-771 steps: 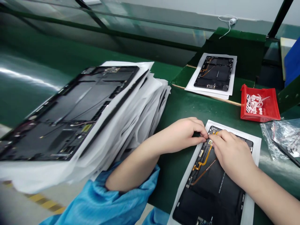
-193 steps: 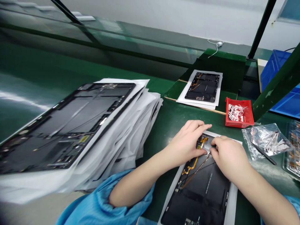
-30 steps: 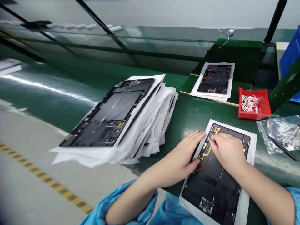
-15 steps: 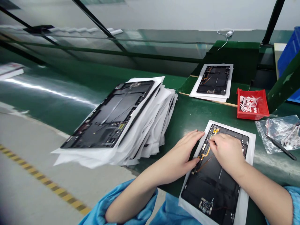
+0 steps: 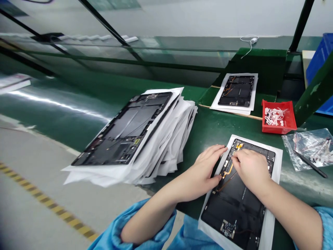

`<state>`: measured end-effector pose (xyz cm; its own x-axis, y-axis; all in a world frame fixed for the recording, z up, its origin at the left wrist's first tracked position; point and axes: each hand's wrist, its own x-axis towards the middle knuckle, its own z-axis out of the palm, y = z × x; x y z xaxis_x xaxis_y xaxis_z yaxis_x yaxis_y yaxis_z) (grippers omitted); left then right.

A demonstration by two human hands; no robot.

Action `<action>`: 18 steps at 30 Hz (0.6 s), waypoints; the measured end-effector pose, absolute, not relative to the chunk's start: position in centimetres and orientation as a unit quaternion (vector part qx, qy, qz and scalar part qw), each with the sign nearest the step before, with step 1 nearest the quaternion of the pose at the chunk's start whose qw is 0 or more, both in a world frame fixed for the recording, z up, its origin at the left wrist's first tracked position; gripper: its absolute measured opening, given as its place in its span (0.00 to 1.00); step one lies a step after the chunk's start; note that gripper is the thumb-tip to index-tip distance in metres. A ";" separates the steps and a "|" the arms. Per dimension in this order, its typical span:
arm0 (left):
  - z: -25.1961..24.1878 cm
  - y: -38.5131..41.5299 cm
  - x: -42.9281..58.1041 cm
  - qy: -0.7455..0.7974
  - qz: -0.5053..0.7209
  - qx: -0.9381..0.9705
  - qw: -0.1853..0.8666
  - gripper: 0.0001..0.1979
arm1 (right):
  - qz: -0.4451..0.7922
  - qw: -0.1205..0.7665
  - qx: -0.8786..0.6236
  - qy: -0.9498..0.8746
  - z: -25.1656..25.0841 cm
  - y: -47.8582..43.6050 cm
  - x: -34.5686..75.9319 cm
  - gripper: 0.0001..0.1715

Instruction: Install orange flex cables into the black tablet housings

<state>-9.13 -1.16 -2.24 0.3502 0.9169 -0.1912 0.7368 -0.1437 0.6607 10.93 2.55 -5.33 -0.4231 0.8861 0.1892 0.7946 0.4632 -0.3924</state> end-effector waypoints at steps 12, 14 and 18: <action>-1.9 -0.2 -9.2 0.568 0.123 0.741 0.335 0.38 | 0.123 0.180 -0.502 -0.837 -5.4 2.6 10.9 0.06; -2.0 -0.2 -9.2 0.571 0.121 0.741 0.332 0.38 | 0.123 0.179 -0.503 -0.837 -5.4 2.6 10.9 0.06; -2.0 -0.2 -9.0 0.575 0.126 0.740 0.326 0.38 | 0.123 0.179 -0.503 -0.837 -5.4 2.6 10.9 0.07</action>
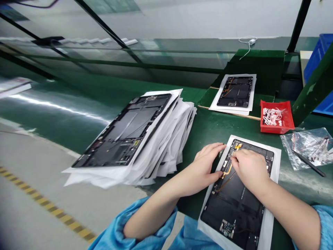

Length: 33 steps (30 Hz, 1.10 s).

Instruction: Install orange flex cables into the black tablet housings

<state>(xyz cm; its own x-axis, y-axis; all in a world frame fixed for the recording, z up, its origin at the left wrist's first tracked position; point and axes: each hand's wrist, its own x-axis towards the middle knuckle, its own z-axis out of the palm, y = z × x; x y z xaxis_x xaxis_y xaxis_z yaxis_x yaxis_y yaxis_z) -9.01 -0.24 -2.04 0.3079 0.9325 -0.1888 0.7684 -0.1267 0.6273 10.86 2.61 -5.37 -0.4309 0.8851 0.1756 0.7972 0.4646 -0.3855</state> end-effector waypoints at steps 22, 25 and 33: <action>-2.4 0.0 -8.1 0.617 0.113 0.716 0.306 0.35 | 0.123 0.178 -0.508 -0.834 -5.4 2.6 10.8 0.07; -2.3 0.0 -8.1 0.618 0.114 0.714 0.307 0.34 | 0.124 0.177 -0.508 -0.834 -5.4 2.6 10.8 0.07; -2.2 0.1 -8.4 0.607 0.117 0.722 0.312 0.34 | 0.129 0.170 -0.512 -0.832 -5.3 2.6 10.8 0.06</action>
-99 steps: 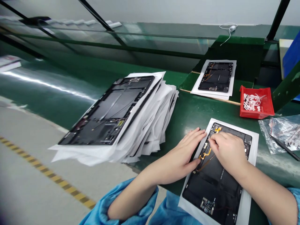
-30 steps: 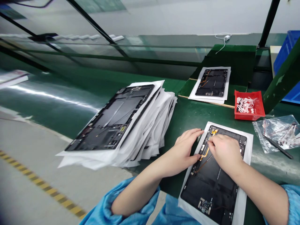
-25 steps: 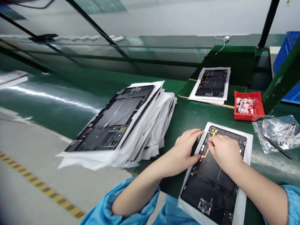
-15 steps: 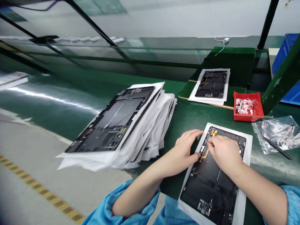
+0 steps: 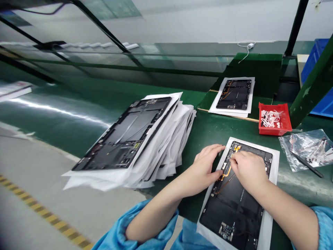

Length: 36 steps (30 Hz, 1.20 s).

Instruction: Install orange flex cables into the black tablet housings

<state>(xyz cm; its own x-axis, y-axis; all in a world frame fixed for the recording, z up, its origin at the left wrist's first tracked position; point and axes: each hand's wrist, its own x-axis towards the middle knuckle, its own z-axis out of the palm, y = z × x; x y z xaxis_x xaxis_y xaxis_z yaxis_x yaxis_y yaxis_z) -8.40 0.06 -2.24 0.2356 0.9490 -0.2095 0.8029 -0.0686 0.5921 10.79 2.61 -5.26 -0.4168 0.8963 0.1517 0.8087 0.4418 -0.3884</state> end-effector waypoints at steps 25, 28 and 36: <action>-1.5 2.6 -9.1 0.592 0.051 0.733 0.330 0.42 | 0.142 0.154 -0.526 -0.825 -4.9 2.9 11.0 0.06; -1.5 2.7 -9.0 0.591 0.048 0.734 0.332 0.42 | 0.142 0.156 -0.524 -0.825 -4.9 2.9 10.9 0.06; -1.8 2.9 -9.8 0.567 0.061 0.748 0.338 0.41 | 0.144 0.154 -0.517 -0.830 -5.2 2.8 10.7 0.07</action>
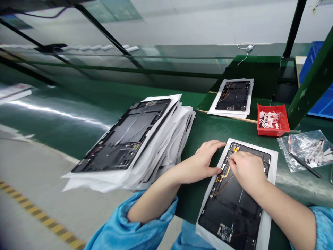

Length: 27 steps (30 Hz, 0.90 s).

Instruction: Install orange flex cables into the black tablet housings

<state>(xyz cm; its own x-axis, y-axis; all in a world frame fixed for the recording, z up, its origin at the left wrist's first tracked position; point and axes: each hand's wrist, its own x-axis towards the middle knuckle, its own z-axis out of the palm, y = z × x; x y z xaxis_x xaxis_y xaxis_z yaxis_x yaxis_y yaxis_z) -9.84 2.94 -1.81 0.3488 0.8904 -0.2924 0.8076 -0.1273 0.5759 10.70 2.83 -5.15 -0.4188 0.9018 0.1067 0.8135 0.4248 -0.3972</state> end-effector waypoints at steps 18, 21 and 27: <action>-1.6 3.7 -9.5 0.567 0.047 0.753 0.330 0.45 | 0.144 0.146 -0.521 -0.829 -4.9 2.9 10.8 0.08; -1.4 3.9 -9.4 0.565 0.042 0.754 0.331 0.45 | 0.145 0.144 -0.520 -0.830 -4.9 2.9 10.8 0.08; -1.1 3.9 -9.3 0.567 0.043 0.754 0.329 0.45 | 0.148 0.142 -0.518 -0.830 -5.1 2.9 10.8 0.08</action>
